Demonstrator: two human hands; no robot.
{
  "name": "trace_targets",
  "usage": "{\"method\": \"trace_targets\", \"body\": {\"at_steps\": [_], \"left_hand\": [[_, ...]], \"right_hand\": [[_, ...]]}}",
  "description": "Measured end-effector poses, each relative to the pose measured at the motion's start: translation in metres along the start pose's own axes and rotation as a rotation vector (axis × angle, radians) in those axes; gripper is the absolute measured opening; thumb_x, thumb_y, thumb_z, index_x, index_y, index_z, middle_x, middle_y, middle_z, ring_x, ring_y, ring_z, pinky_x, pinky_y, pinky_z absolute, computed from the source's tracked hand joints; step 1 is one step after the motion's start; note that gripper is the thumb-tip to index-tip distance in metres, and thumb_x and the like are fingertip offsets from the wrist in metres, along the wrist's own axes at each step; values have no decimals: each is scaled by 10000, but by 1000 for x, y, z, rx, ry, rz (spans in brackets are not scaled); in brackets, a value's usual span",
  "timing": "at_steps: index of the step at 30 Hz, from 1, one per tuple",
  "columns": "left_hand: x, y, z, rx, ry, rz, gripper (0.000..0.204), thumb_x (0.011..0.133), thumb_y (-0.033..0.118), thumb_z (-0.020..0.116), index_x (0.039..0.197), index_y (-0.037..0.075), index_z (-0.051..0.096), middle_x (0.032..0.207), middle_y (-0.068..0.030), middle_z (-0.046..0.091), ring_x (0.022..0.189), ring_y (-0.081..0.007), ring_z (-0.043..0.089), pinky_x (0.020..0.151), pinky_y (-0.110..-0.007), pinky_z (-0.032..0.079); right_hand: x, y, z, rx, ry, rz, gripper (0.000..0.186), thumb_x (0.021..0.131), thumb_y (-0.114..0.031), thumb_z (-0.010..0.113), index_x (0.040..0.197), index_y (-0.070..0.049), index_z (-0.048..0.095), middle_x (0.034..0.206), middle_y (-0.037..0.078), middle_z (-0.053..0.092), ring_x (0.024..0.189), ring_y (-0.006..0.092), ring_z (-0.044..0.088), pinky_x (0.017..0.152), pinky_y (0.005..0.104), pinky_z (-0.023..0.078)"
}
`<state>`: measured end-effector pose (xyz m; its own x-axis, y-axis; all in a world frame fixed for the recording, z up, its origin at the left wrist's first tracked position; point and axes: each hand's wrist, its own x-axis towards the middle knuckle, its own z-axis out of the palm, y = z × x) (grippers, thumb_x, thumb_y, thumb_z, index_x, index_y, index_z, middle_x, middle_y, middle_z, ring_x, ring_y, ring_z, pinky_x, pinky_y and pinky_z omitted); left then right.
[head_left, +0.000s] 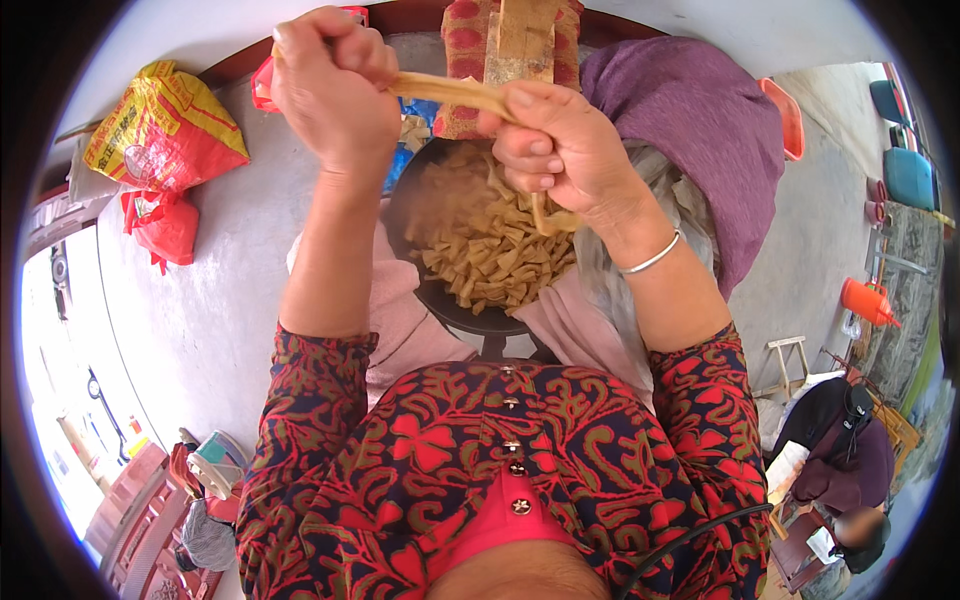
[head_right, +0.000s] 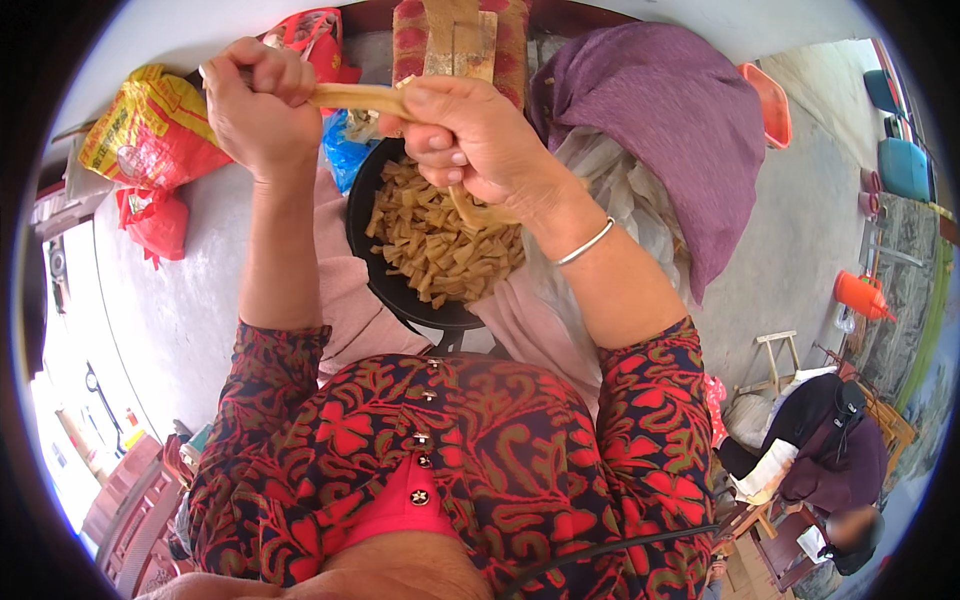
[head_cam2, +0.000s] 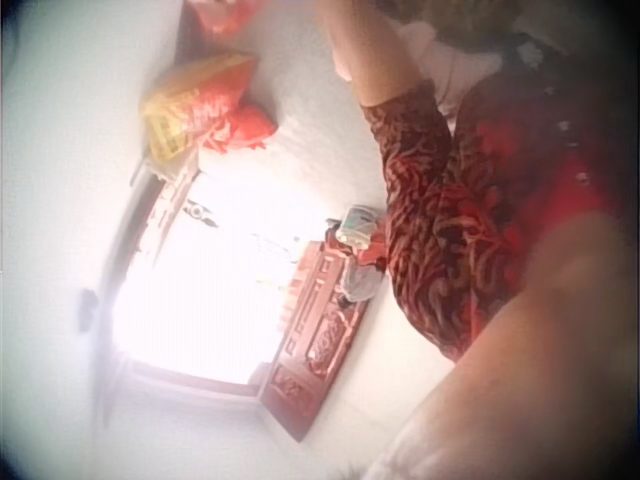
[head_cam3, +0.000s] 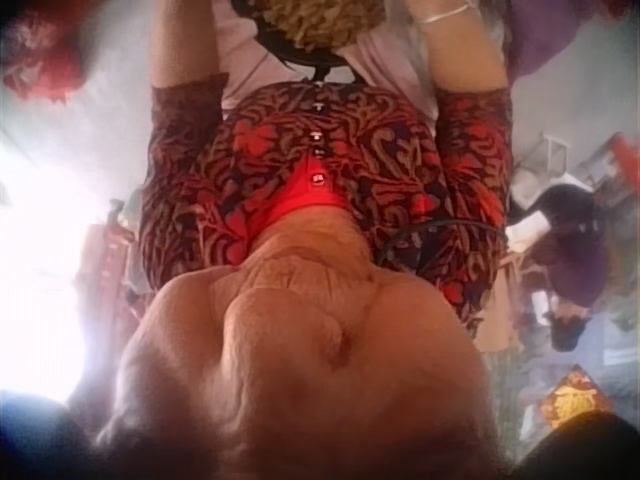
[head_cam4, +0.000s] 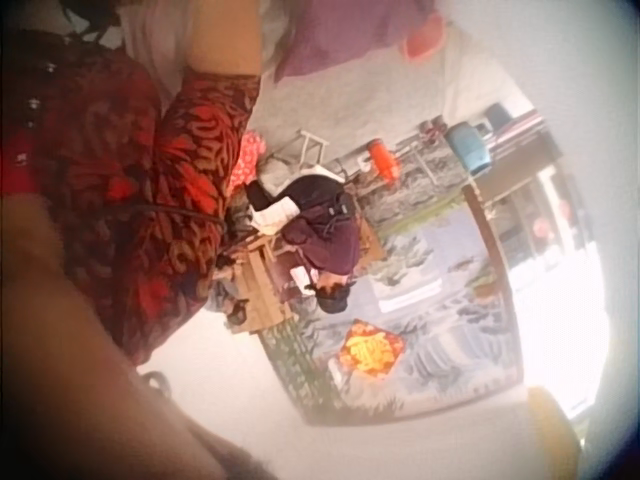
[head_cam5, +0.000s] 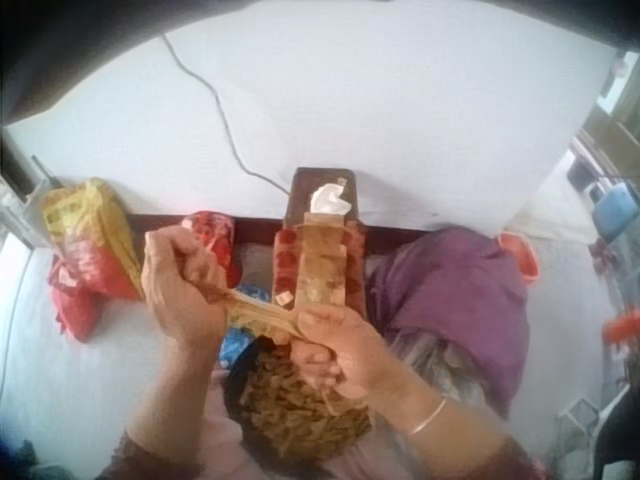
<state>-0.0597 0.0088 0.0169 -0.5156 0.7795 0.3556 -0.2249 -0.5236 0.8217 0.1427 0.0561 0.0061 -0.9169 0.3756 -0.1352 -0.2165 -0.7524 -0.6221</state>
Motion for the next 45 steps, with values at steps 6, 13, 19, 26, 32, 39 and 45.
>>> {"method": "trace_targets", "body": {"at_steps": [6, 13, 19, 26, 32, 39, 45], "left_hand": [[-48, -22, 50, 746, -407, 264, 458, 986, 337, 409, 1195, -30, 587, 1225, -170, 593, 1171, -261, 536, 994, -348, 399], [-40, -19, 49, 738, -311, -405, 318, 800, -11, 456, 1069, -45, 622, 1250, -121, 551, 1021, -198, 588, 915, -278, 445], [-36, -17, 44, 937, -431, 192, 156, 742, -64, 444, 823, -40, 574, 1050, -133, 579, 820, -153, 598, 707, -260, 492], [-39, -18, 42, 838, -324, -114, 35, 779, 15, 521, 778, 0, 552, 668, -83, 595, 603, -186, 562, 586, -300, 463], [-28, -30, 33, 795, -190, -291, 94, 776, 91, 608, 785, 0, 589, 640, -41, 594, 577, -109, 517, 550, -278, 450], [-29, -26, 33, 788, -401, -115, 204, 745, 152, 717, 754, -22, 611, 597, -64, 579, 559, -90, 517, 547, -268, 456], [-22, -17, 31, 654, -576, -409, 156, 838, 145, 648, 759, 13, 630, 553, -51, 544, 470, -82, 459, 441, -243, 377]], "right_hand": [[12, 22, -6, -1018, 330, -781, 180, 891, -136, 596, 1021, -12, 596, 704, 88, 605, 560, 161, 564, 540, 294, 460], [8, 19, -19, -900, 405, -449, 272, 940, -244, 544, 914, 20, 608, 674, 91, 613, 587, 132, 567, 523, 303, 454], [-2, -5, -23, 75, 69, 125, 244, 918, -252, 519, 747, -81, 547, 531, -59, 327, 422, 67, 282, 411, 248, 300], [-2, -5, -10, -515, 330, -139, 124, 846, -137, 649, 828, -24, 602, 571, -45, 447, 450, 27, 351, 408, 194, 301], [-4, -8, -20, -461, 219, -269, 102, 882, -117, 640, 861, -18, 620, 622, -38, 501, 500, 13, 396, 417, 172, 324], [-5, -10, -21, -250, 200, -184, 161, 936, -167, 582, 856, -33, 620, 616, -54, 469, 491, 7, 370, 412, 174, 296], [0, -5, -30, -477, 194, -246, 161, 952, -177, 550, 891, -41, 612, 587, -65, 425, 492, 4, 359, 424, 182, 267]]}}
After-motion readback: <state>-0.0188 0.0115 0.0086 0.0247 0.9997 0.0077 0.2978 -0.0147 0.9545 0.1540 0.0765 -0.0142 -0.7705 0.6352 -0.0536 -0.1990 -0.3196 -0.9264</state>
